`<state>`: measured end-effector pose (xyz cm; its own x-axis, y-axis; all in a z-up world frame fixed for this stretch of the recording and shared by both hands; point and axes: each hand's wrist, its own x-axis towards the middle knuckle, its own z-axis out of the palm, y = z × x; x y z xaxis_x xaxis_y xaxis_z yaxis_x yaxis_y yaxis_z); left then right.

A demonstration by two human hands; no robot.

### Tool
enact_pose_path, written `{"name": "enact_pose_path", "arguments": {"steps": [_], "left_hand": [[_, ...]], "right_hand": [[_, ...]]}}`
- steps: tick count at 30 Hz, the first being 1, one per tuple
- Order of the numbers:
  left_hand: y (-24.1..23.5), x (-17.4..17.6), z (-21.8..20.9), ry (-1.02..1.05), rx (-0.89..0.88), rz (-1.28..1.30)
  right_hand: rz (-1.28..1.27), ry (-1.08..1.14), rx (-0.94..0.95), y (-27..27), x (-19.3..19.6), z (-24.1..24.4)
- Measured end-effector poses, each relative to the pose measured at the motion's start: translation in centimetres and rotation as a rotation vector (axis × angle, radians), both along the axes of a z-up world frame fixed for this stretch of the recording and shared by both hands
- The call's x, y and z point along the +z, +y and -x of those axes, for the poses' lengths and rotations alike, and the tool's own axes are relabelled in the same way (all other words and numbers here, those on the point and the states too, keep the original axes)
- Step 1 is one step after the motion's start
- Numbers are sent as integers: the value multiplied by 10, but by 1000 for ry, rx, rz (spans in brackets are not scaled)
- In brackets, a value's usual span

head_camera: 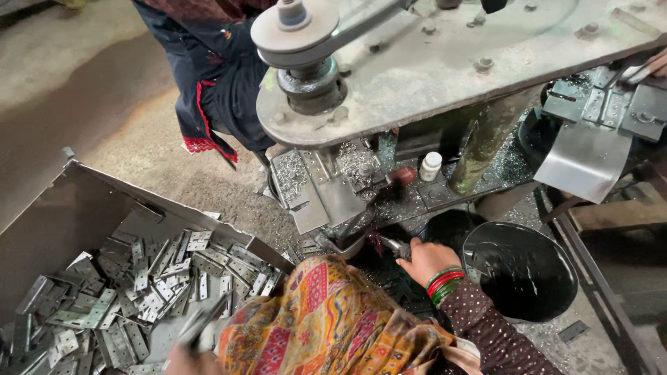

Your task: The person places metal plates one by one onto a fabrication machine, aligns them under a moving drill bit, and then moves the processed plates to a large metal bin.

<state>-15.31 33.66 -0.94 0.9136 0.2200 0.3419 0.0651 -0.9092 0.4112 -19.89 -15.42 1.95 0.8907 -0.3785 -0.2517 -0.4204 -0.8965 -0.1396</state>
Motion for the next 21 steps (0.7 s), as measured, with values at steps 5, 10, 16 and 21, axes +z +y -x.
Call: {"name": "enact_pose_path", "arguments": {"steps": [5,10,16,21], "left_hand": [[-168,57,-34,-318,-245,-322],[-285,55,-61,-522,-852,-332],[-322,19,-63,-291,-621,-373],[-328,15,-76,132,-576,-340]], "right_hand": [[-5,-32,0,1,-1,1],[-6,-34,-3,0,-3,2],[13,-35,24,-1,-3,2],[-4,-14,17,-1,-5,-1]]}}
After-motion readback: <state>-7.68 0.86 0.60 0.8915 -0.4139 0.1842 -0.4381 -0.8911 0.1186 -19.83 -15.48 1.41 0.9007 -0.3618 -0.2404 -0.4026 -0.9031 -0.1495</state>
